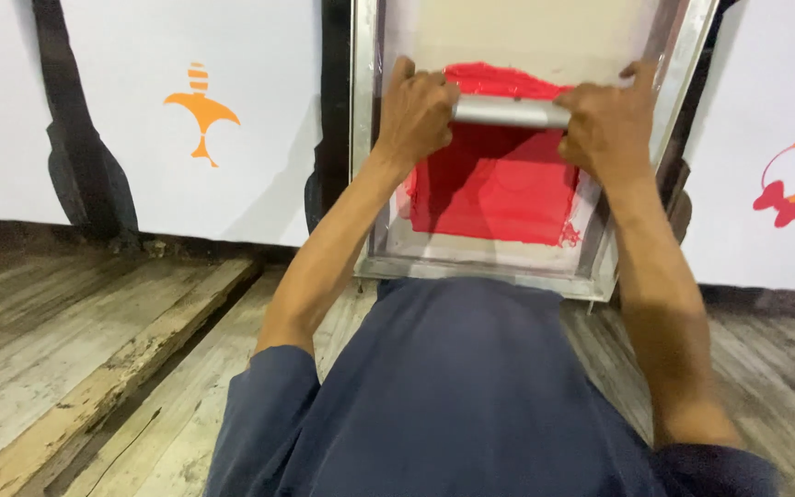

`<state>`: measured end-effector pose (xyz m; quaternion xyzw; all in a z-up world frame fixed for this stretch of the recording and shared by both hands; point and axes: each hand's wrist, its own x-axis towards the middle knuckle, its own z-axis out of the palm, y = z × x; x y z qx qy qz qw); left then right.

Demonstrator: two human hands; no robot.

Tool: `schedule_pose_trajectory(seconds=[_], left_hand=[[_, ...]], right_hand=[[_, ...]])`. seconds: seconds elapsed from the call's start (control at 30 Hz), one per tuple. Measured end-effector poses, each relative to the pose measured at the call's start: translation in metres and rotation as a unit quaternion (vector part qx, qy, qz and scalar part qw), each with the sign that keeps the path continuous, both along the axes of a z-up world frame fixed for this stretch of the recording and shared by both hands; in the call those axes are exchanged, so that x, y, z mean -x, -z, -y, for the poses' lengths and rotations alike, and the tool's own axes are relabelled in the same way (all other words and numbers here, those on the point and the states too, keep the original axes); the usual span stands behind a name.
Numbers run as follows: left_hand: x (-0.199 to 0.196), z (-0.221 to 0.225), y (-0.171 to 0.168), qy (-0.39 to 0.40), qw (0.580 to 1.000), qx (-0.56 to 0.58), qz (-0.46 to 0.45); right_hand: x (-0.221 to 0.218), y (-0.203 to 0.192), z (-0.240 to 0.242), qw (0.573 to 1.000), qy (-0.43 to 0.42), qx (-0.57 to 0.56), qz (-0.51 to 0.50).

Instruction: Applying red ink to white t-shirts using a manual screen printing press and a squeegee.

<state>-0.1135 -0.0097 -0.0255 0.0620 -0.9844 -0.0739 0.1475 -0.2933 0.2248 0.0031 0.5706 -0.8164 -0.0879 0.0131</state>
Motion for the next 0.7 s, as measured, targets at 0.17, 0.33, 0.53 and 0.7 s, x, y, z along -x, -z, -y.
schedule_pose_trajectory(seconds=[0.17,0.33,0.53,0.7], left_hand=[[-0.003,0.002,-0.019,0.010,1.000,-0.022,0.020],[-0.012,-0.010,-0.015,-0.011,1.000,-0.020,0.018],[-0.006,-0.004,-0.028,-0.011,1.000,-0.012,0.024],[0.006,-0.002,-0.026,-0.013,1.000,-0.019,0.011]], right_hand=[[-0.006,-0.038,0.013,0.996,0.025,-0.039,0.081],[-0.012,-0.007,-0.008,0.997,0.021,-0.037,0.058],[-0.010,-0.036,0.009,0.998,0.027,-0.061,0.006],[-0.001,-0.035,0.004,1.000,0.014,-0.020,0.004]])
